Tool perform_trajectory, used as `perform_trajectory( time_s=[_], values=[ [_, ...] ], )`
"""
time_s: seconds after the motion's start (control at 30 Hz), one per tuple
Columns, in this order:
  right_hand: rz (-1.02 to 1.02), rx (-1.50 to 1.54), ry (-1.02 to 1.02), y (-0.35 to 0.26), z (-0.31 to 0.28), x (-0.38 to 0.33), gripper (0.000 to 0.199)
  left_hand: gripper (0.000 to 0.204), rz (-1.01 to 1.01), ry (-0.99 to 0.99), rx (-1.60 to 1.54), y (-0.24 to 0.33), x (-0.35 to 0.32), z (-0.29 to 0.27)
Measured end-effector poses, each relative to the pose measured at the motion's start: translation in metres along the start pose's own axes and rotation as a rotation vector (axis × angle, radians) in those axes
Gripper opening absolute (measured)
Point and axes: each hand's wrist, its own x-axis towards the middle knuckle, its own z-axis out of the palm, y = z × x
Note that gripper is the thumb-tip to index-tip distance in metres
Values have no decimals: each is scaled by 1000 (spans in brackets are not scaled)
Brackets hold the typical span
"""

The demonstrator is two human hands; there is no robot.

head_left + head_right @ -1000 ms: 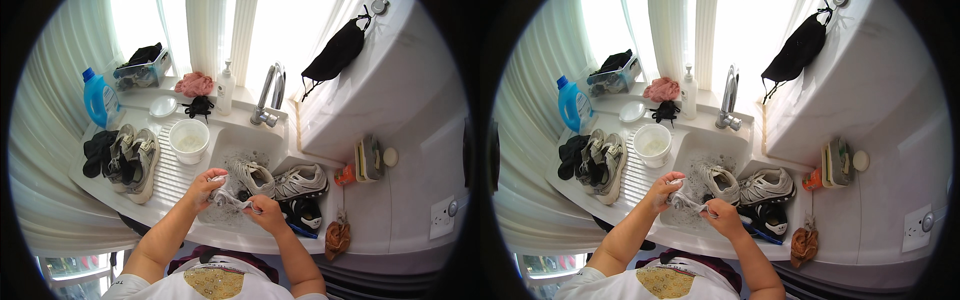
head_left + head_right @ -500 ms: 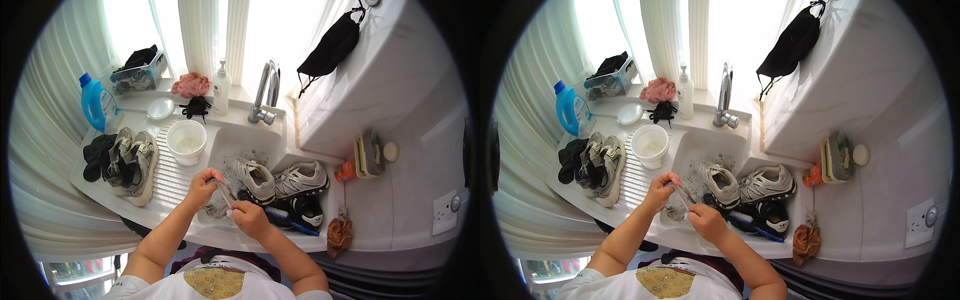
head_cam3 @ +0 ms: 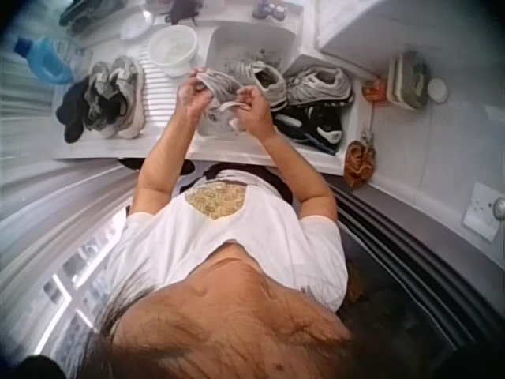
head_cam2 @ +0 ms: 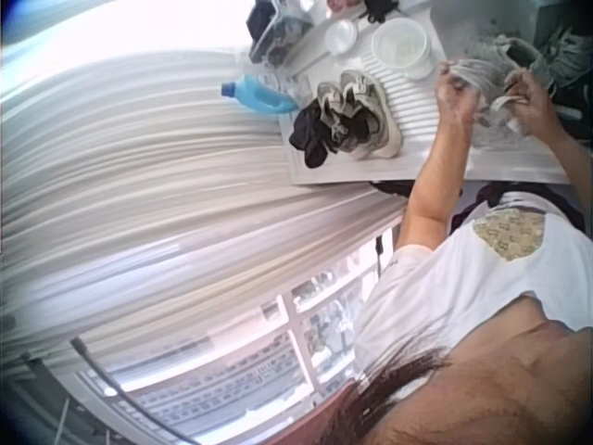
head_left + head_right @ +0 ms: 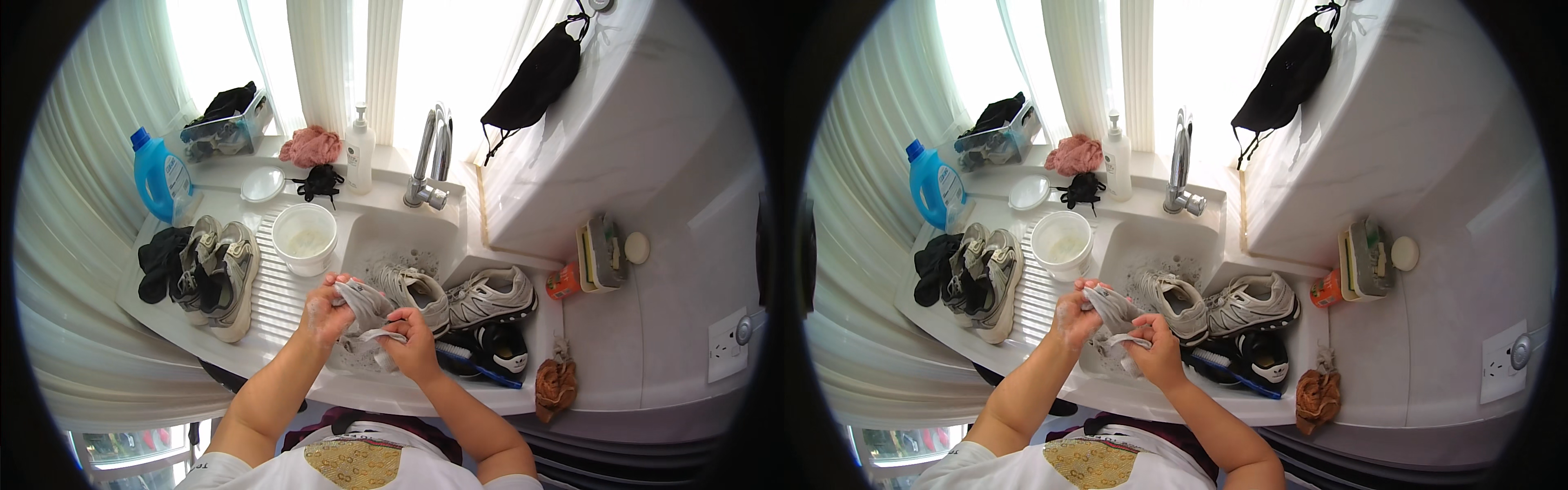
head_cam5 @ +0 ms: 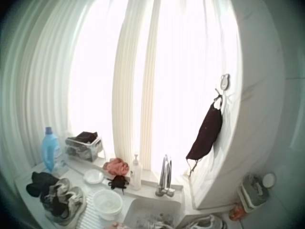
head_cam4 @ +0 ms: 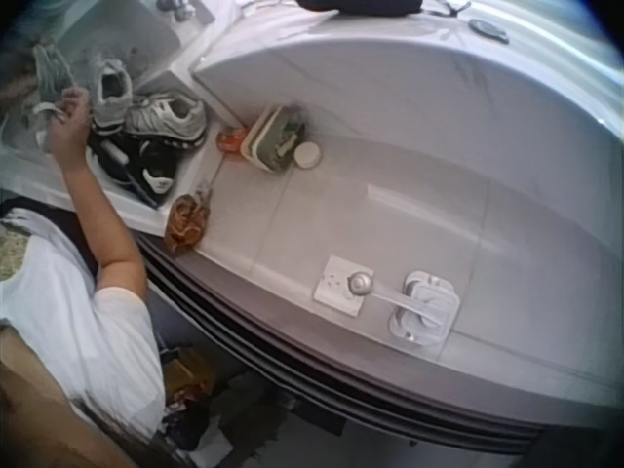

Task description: The person cleans shoes at a sink by scrubbing the surfaces with a brush and washing laces and a small cloth with soap and water.

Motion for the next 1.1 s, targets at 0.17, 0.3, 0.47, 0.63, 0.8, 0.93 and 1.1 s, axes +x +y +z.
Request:
perform_trajectory(
  time_s=[0.17,0.3,0.47,0.63,0.8,0.93,1.1],
  values=[
    [-98,-67,85,-1,0,9,26,23,-116,-27,5,-10,-15,24],
    [-24,-197,53,-23,-13,8,16,17,-105,-223,220,6,-7,3],
    [-71,-232,38,-24,-27,10,15,9,310,-402,1411,15,-8,-1],
    [-164,-327,43,-29,-24,10,15,16,495,-646,1805,-1,-7,-7],
    [-37,-337,-14,-41,-31,4,14,15,30,-265,1244,1,2,-25],
    [42,-88,-232,-51,-19,1,11,18,-58,-293,961,7,20,-49],
    [175,360,-85,-61,6,19,12,25,-185,-137,710,-9,6,-34]
  ],
)
